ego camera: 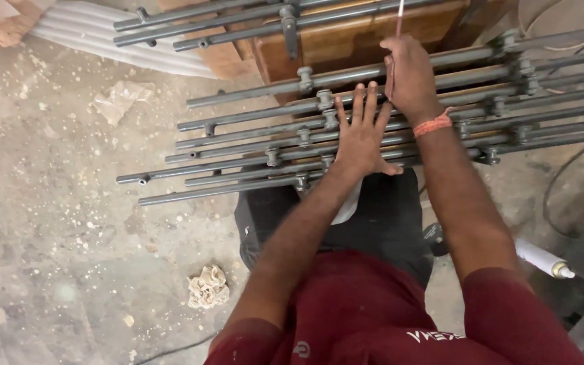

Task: The person sits on the floor with a metal pipe assembly across their lap and paints the pipes and joints using a paintbrush, steadying the frame with the other hand. They briefly pick up a spray can from the floor and set it back down, then resume brushing the pipes.

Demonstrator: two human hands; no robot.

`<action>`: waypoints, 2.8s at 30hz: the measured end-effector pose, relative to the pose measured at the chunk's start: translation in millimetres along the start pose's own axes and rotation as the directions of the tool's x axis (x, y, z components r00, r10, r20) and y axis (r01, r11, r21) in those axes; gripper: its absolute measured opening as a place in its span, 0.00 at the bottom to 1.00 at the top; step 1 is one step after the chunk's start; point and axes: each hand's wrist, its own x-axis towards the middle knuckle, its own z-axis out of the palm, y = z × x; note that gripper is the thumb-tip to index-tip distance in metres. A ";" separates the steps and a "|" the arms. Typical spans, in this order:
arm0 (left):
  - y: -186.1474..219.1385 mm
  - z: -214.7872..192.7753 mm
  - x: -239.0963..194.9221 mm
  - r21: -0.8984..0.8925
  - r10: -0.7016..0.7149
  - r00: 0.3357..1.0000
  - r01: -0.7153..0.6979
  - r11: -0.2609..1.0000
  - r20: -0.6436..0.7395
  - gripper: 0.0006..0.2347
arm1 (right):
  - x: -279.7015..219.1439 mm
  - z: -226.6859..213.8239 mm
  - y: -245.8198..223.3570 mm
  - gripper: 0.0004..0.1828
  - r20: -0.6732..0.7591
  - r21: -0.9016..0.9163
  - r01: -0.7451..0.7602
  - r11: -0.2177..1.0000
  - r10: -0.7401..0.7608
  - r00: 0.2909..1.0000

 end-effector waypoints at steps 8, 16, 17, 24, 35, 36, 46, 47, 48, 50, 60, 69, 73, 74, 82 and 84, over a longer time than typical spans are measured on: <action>7.0 0.9 -3.6 0.032 0.002 1.000 -0.001 0.999 -0.027 0.66 | -16.9 -14.5 -11.6 0.15 -0.054 0.043 -0.007 0.999 0.010 0.999; 15.0 2.7 -4.8 0.001 -0.028 0.998 0.028 1.000 -0.058 0.65 | -30.2 -10.0 -0.7 0.15 -0.136 0.092 0.035 0.995 -0.023 0.990; 16.0 4.5 -3.8 0.002 -0.017 0.998 0.017 1.000 -0.055 0.65 | -31.3 -10.9 -0.6 0.15 -0.140 0.084 0.028 0.996 -0.016 0.990; 10.3 11.9 2.4 0.073 -0.034 0.999 0.035 0.997 -0.015 0.67 | -30.8 -8.3 3.0 0.17 -0.088 0.066 -0.012 0.998 0.018 0.996; 9.6 23.5 5.9 0.048 -0.024 0.994 0.029 0.998 -0.109 0.71 | -34.2 -9.7 4.9 0.17 -0.068 0.030 0.032 0.999 -0.030 0.997; 10.5 22.4 5.3 0.066 -0.036 0.994 0.043 0.997 -0.101 0.71 | -33.6 -10.2 3.5 0.17 -0.074 0.045 0.040 0.998 -0.036 0.997; 7.6 35.9 8.1 0.178 -0.051 0.996 0.064 0.982 -0.077 0.73 | -32.8 -9.3 11.4 0.17 -0.047 0.134 0.028 0.991 -0.021 0.999; 5.9 37.1 5.9 0.178 -0.062 0.995 0.075 0.981 -0.078 0.73 | -32.1 -8.7 10.1 0.17 -0.043 0.143 0.033 0.989 -0.027 0.999; 5.4 38.5 5.9 0.130 -0.008 0.989 0.028 0.991 -0.150 0.71 | -31.3 -9.9 10.6 0.19 -0.070 0.124 0.051 0.991 -0.042 0.997; 7.1 36.8 6.6 0.083 0.044 0.974 -0.025 0.996 -0.224 0.70 | -29.0 -9.4 13.8 0.21 -0.095 0.103 0.067 0.992 -0.057 0.994; 4.0 28.2 3.3 0.022 0.061 0.961 -0.058 0.998 -0.271 0.68 | -21.8 -10.3 8.3 0.21 -0.021 0.079 0.064 0.995 -0.063 0.998; 1.8 15.6 0.2 0.016 0.066 0.985 -0.064 0.998 -0.161 0.66 | -20.1 -7.0 -3.6 0.12 -0.012 0.028 0.013 1.000 -0.013 1.000; -5.6 -1.6 4.1 0.052 0.033 0.996 -0.028 0.998 -0.078 0.65 | -1.0 -1.8 -6.3 0.11 0.008 0.013 0.040 0.999 -0.040 0.999; -6.2 -4.6 3.7 0.050 0.022 0.997 -0.018 0.999 -0.079 0.65 | 2.0 -2.8 -11.4 0.11 0.012 0.021 0.045 0.999 -0.045 0.999; 4.0 -8.8 6.1 0.135 0.002 0.998 0.007 0.991 -0.070 0.64 | 5.3 -16.7 -17.8 0.09 -0.019 0.016 -0.016 1.000 0.016 1.000; 5.7 -3.2 6.6 0.131 0.000 0.998 0.009 0.991 -0.064 0.65 | 1.0 -17.1 -13.9 0.10 -0.001 0.046 0.007 0.999 -0.007 1.000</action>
